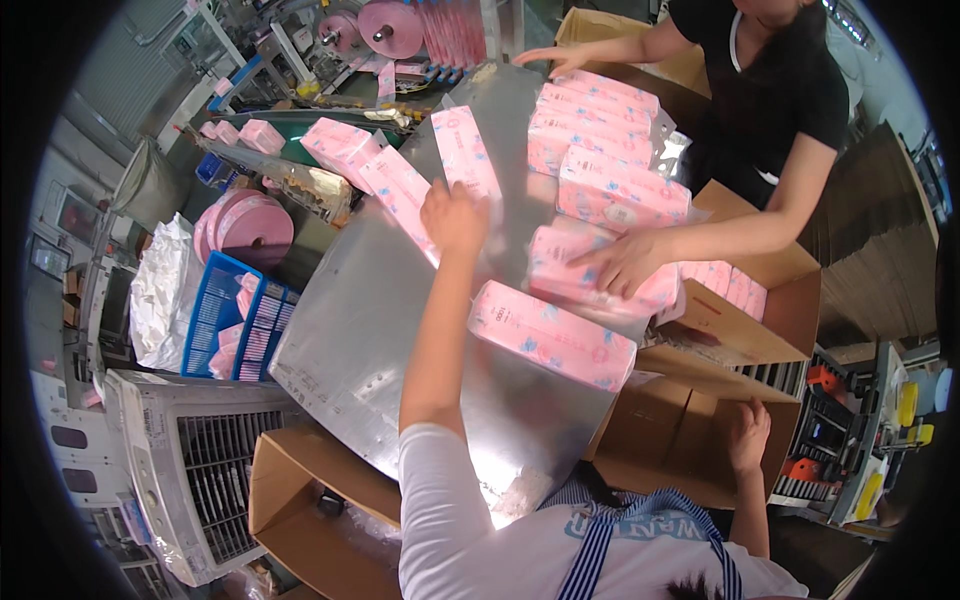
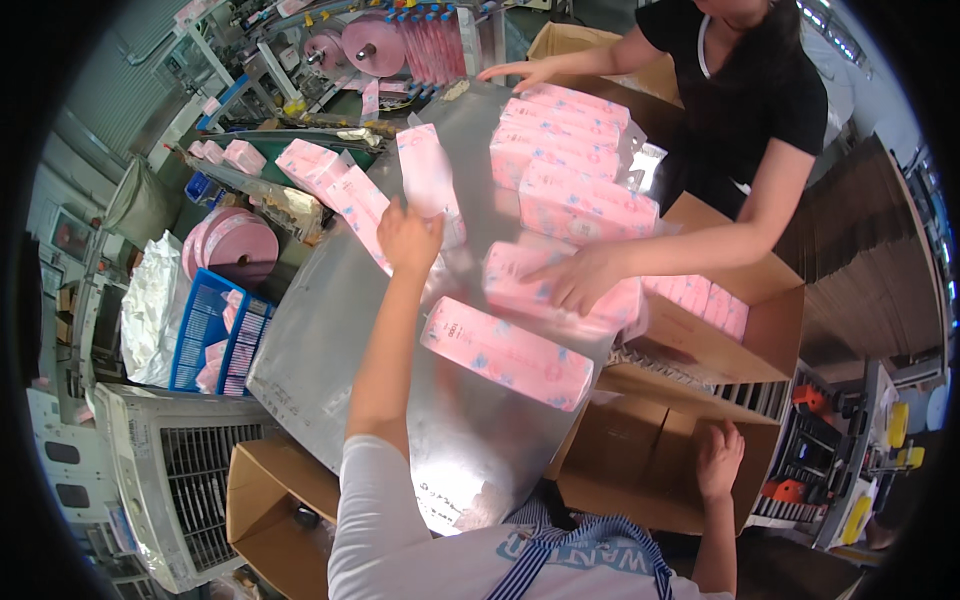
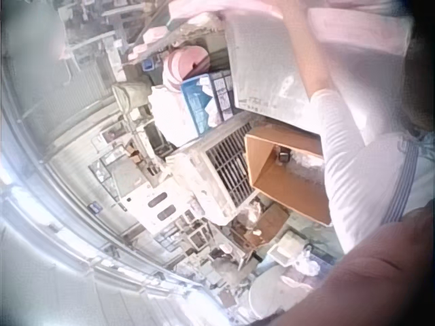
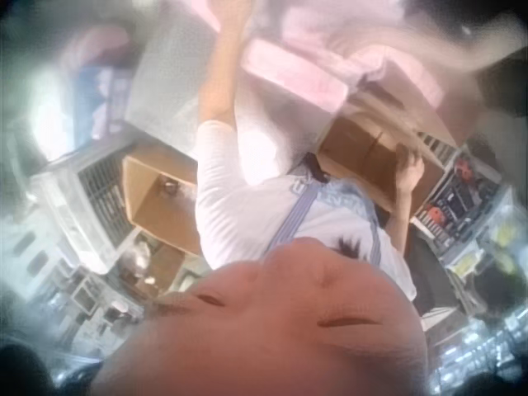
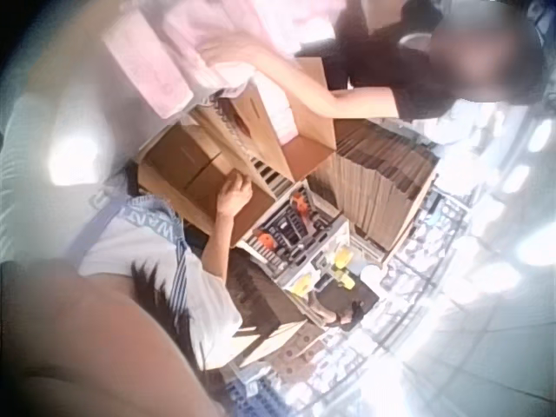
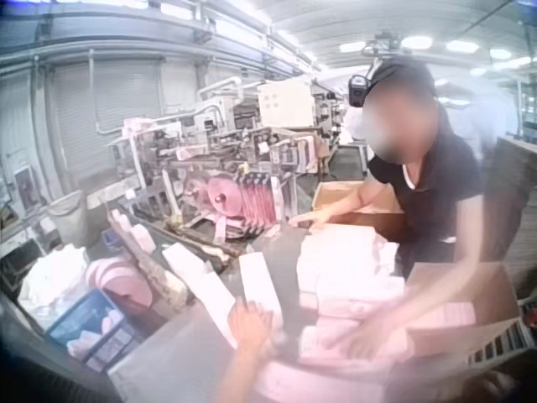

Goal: The person packs pink rectangular packages into cardboard boxes on a metal table. They arrange the items, close the box flaps, and move the sealed boxes to a conveyor belt. The process is repeated continuously with another person assisting in the background.

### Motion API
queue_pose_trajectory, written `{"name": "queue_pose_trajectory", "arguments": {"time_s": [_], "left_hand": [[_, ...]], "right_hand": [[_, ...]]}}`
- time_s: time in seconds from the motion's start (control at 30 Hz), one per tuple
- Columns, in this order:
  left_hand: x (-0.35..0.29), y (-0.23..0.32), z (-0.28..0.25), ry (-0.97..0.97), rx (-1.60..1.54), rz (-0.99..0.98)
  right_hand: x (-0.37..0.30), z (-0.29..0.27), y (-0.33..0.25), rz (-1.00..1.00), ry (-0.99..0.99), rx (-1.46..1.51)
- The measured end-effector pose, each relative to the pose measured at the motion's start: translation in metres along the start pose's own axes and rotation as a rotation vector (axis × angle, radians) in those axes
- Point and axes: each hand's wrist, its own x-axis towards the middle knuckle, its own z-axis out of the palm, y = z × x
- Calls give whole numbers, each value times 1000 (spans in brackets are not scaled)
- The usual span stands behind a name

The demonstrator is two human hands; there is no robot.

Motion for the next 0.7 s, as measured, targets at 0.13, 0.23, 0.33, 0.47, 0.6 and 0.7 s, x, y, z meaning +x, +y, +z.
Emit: {"name": "queue_pose_trajectory", "arguments": {"time_s": [0.13,0.23,0.33,0.47,0.6,0.7], "left_hand": [[49,38,22,-269,89,-242],[50,36,22,-378,139,-259],[33,27,5,-478,98,-160],[-28,10,-35,-600,27,103],[-46,-34,-73,-799,-130,200],[-55,-83,-68,-365,49,123]], "right_hand": [[4,-14,-22,-7,-45,-16],[13,-23,-36,-36,-41,13],[31,-36,-60,-94,9,117],[83,-37,-107,-340,186,283],[163,-45,-222,-746,227,473],[224,-30,-326,-882,10,447]]}}
